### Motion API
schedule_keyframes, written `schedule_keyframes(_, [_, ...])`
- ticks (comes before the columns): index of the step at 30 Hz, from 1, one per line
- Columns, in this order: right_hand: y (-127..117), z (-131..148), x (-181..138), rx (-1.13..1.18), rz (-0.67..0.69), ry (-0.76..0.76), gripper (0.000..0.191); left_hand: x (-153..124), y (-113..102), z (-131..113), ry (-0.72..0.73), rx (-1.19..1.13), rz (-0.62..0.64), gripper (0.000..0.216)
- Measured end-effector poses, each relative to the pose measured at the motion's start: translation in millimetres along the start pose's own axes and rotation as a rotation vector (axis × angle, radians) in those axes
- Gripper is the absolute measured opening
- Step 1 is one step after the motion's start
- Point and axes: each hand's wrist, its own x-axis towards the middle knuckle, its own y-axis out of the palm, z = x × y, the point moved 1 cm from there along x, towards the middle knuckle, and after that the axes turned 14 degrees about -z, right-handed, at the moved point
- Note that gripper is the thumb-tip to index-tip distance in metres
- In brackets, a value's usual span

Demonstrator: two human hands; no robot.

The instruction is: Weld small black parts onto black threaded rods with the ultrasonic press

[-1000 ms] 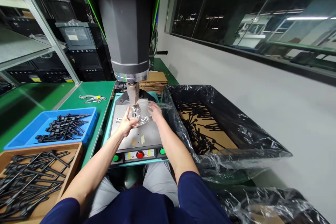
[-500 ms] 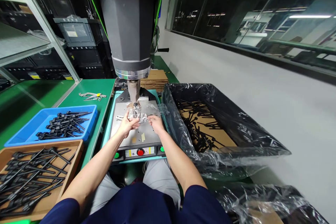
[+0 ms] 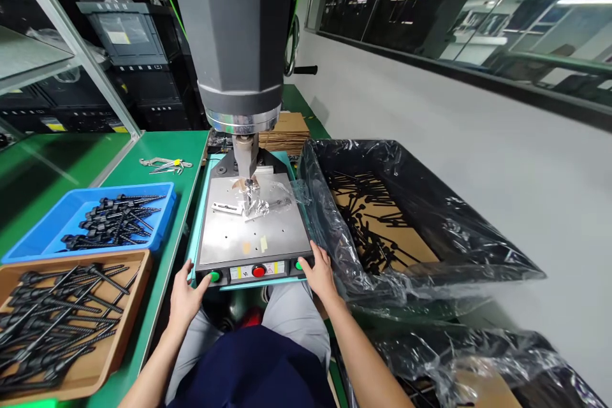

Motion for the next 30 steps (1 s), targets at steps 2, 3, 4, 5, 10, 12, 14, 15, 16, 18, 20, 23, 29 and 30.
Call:
schedule_keyframes(2, [1.8,-8.1,-10.6,0.001,0.062,0.008,0.067,-3.2,5.4,12.3,-0.003,0.016,0.047,0.072])
schedule_keyframes(3, [2.3,-10.6,-13.3,0.003,0.079,0.0,0.069,-3.0,7.7,15.3,0.004,0.015,0.059,0.07])
schedule_keyframes(4, [2.6,-12.3,-14.9,0.005,0.091,-0.011,0.07,-2.2,9.5,16.9,0.017,0.015,0.064,0.069])
schedule_keyframes(5, [2.7,-13.6,-15.6,0.006,0.099,-0.02,0.07,-1.0,10.7,17.8,0.031,0.017,0.066,0.068])
schedule_keyframes(10, [4.0,-17.9,-16.5,0.01,0.078,-0.016,0.07,1.7,12.2,19.3,0.063,0.017,0.042,0.065])
schedule_keyframes(12, [4.3,-18.9,-16.6,0.018,0.072,-0.009,0.071,2.1,12.3,19.7,0.054,0.019,0.051,0.066])
schedule_keyframes(14, [3.9,-19.2,-16.1,0.037,0.093,0.003,0.071,3.1,12.0,19.7,0.043,0.015,0.078,0.068])
schedule_keyframes(15, [3.4,-19.0,-15.8,0.048,0.109,0.011,0.071,3.7,11.7,19.5,0.04,0.009,0.093,0.069])
schedule_keyframes(16, [2.9,-18.5,-15.4,0.059,0.122,0.017,0.07,4.2,11.2,19.1,0.037,-0.002,0.105,0.069])
schedule_keyframes(18, [1.9,-16.7,-15.2,0.072,0.13,0.028,0.071,4.5,10.0,18.1,0.032,-0.02,0.116,0.07])
schedule_keyframes(20, [1.6,-14.7,-15.8,0.071,0.115,0.039,0.072,3.6,8.9,16.7,0.024,-0.019,0.111,0.071])
schedule_keyframes(23, [2.4,-12.4,-17.1,0.069,0.094,0.054,0.072,1.5,8.5,14.9,0.018,-0.007,0.109,0.071])
schedule_keyframes(29, [2.5,-11.5,-16.8,0.09,0.098,0.053,0.072,2.0,9.0,16.0,-0.023,-0.029,0.119,0.069])
schedule_keyframes(30, [2.3,-11.4,-16.7,0.092,0.099,0.052,0.073,2.4,8.3,15.2,-0.042,-0.039,0.11,0.068])
